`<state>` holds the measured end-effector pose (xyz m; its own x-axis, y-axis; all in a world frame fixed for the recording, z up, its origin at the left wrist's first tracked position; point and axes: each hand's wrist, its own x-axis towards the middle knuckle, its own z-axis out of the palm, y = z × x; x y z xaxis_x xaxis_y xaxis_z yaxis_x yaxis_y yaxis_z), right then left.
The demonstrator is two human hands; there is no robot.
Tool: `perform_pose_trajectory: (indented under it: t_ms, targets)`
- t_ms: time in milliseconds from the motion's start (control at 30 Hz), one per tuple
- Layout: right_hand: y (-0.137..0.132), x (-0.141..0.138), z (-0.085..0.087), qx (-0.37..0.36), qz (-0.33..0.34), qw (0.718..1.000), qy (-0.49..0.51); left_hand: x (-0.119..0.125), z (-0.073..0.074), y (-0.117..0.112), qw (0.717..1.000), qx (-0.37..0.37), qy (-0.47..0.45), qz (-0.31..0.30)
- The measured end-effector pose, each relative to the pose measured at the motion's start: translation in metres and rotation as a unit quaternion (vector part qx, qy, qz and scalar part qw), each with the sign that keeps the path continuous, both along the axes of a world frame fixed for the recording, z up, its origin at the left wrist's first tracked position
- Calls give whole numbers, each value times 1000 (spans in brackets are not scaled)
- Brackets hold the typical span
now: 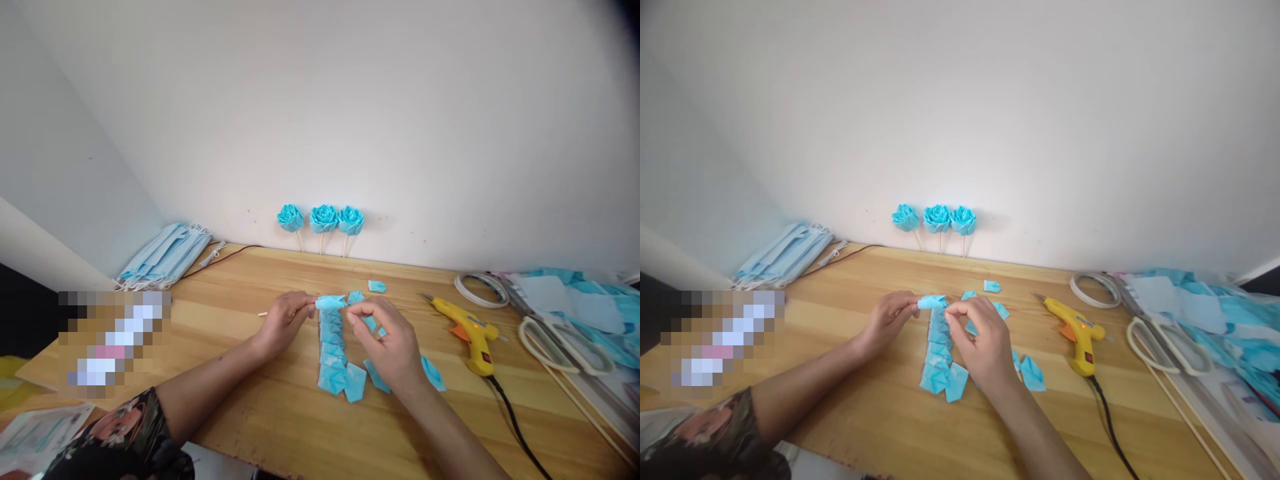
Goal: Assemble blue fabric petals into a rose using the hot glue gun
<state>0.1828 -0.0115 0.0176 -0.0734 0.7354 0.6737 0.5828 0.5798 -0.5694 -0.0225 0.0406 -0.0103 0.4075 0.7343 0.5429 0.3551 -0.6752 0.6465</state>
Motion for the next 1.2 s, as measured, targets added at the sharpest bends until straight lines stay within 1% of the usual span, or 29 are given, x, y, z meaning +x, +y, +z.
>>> perform_pose_trajectory:
  t_ms: [233, 367, 600, 833, 967, 1067, 1200]
  targets:
    - [1, 0, -3, -8, -9, 1000, 1, 1, 0, 0, 1000, -3, 0, -10]
    - [2, -1, -6, -5, -24, 1000, 9, 1, -1, 0, 1000, 11, 3, -14]
    - [1, -2, -4, 4, -15, 1000, -8, 2, -1, 0, 999, 33, -1, -16]
    - [0, -4, -6, 7, -15, 1000, -24, 3, 1, -1, 998, 61, -22, 4]
    - [0, 0, -4, -10, -15, 1000, 4, 2, 0, 0, 997, 67, -28, 3]
    - [-1, 4, -2, -27, -31, 998, 38, 2, -1, 1, 997, 70, -38, 5]
    - [-2, 6, -1, -29, -30, 998, 49, 2, 0, 0, 997, 63, -55, 7]
